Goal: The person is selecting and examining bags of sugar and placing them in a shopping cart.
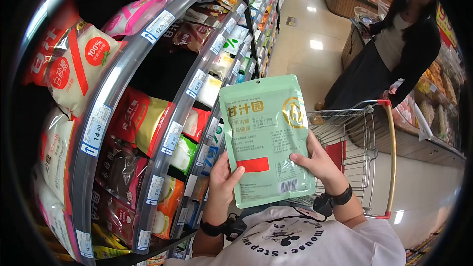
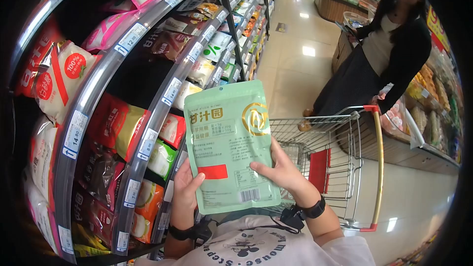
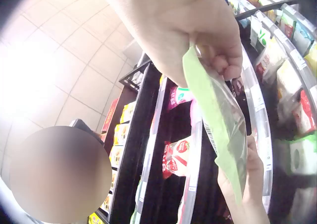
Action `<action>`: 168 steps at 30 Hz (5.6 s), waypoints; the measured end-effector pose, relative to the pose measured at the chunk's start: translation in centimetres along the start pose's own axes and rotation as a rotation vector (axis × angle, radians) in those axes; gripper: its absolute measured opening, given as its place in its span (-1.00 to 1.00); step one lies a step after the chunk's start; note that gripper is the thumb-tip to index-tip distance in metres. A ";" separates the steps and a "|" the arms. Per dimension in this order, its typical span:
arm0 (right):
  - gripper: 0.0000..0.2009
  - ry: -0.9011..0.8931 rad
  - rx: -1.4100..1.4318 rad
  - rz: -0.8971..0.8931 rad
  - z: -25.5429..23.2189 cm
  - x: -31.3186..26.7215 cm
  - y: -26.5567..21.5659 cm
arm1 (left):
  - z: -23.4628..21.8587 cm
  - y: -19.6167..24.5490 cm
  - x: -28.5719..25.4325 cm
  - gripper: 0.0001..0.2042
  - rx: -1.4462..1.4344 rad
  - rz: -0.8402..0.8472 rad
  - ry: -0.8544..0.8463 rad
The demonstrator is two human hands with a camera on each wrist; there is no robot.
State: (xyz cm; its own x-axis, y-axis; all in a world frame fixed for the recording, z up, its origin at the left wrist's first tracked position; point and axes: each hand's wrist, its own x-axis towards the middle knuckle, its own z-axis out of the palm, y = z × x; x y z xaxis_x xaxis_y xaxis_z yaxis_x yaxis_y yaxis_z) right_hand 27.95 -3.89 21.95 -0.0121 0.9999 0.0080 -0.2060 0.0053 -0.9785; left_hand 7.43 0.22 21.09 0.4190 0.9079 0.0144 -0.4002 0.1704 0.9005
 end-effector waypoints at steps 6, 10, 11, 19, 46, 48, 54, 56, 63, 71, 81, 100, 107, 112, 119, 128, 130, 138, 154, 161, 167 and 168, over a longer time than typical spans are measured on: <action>-0.37 0.050 0.198 0.022 -0.3 0.1 1.8 | 0.4 0.7 -0.2 -0.57 0.023 -0.018 -0.022; -0.35 0.051 0.288 0.046 -0.5 0.4 3.2 | 0.5 1.0 -0.1 -0.53 0.021 -0.044 -0.024; -0.35 0.053 0.286 0.033 -0.5 0.5 3.7 | 0.4 1.0 0.0 -0.52 0.016 -0.051 -0.020; -0.46 0.177 -0.382 -0.327 1.1 2.2 4.1 | -2.9 -2.8 -0.6 -0.43 0.359 -0.135 -0.071; -0.54 0.047 0.628 0.271 6.4 5.4 5.7 | -6.8 0.6 2.8 -0.62 -0.301 -0.116 0.243; -0.57 0.023 0.645 0.218 7.1 8.4 3.9 | -7.3 2.4 3.1 -0.62 -0.309 -0.082 0.133; -0.75 -0.055 0.654 0.057 11.4 17.6 0.5 | -10.4 4.5 -2.1 -0.46 0.029 -0.004 0.170; -0.78 -0.038 0.602 -0.023 12.9 21.8 0.7 | -11.6 4.3 -4.1 -0.46 0.073 -0.034 0.281; -0.79 -0.096 0.417 0.186 17.2 32.3 1.2 | -13.9 3.7 -10.9 -0.49 0.112 -0.062 0.634; -0.84 -0.170 0.394 0.356 23.0 41.2 3.6 | -15.3 4.2 -13.5 -0.58 0.106 -0.058 0.792; -0.69 -0.166 0.008 0.436 24.0 46.7 7.3 | -18.0 2.8 -17.2 -0.73 0.077 -0.115 0.904; -0.73 -0.017 0.576 0.275 -2.2 22.6 5.8 | -16.6 -0.5 -7.0 -0.63 0.047 -0.306 0.410; -0.82 0.848 0.706 0.756 -18.2 4.3 39.5 | -18.0 -7.5 -4.7 -0.69 -0.072 -0.504 0.470; -0.67 0.666 0.467 1.100 -14.4 -2.4 44.2 | -18.4 -12.5 -6.5 -0.70 -0.094 -0.708 0.575; -0.54 0.618 -0.027 0.940 -13.2 -1.5 51.7 | -16.9 -16.3 -10.5 -0.77 -0.138 -0.804 0.689; -0.47 0.748 -0.480 1.071 -13.8 -2.5 58.9 | -15.2 -18.3 -11.1 -0.74 -0.191 -0.831 0.744; -0.52 0.745 -0.448 1.095 -14.0 -1.8 57.7 | -15.4 -18.5 -11.4 -0.72 -0.201 -0.837 0.740; -0.67 0.421 0.112 0.906 -14.3 -1.4 55.1 | -14.6 -18.8 -10.9 -0.71 -0.189 -0.822 0.686; -0.64 0.134 0.485 0.509 -13.7 1.7 19.7 | -8.8 -15.4 1.5 -0.70 0.354 -0.464 0.191; -0.66 0.159 -0.033 0.477 -6.8 0.3 13.3 | -5.2 -12.2 4.2 -0.75 0.306 -0.296 -0.070; -0.69 0.093 -0.174 0.461 -3.1 -1.6 9.3 | -5.0 -10.5 2.7 -0.77 0.387 -0.179 0.030; -0.69 0.096 -0.124 0.414 -3.4 -1.8 10.0 | -4.6 -10.4 2.5 -0.77 0.393 -0.170 0.020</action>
State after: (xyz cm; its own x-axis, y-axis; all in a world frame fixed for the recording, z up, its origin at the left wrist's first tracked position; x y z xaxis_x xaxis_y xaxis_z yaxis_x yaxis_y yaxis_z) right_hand 29.23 -5.61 11.40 0.0234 0.9149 -0.4031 -0.0843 -0.4000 -0.9126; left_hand 8.90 2.47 9.79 0.4343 0.8876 -0.1535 0.0156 0.1630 0.9865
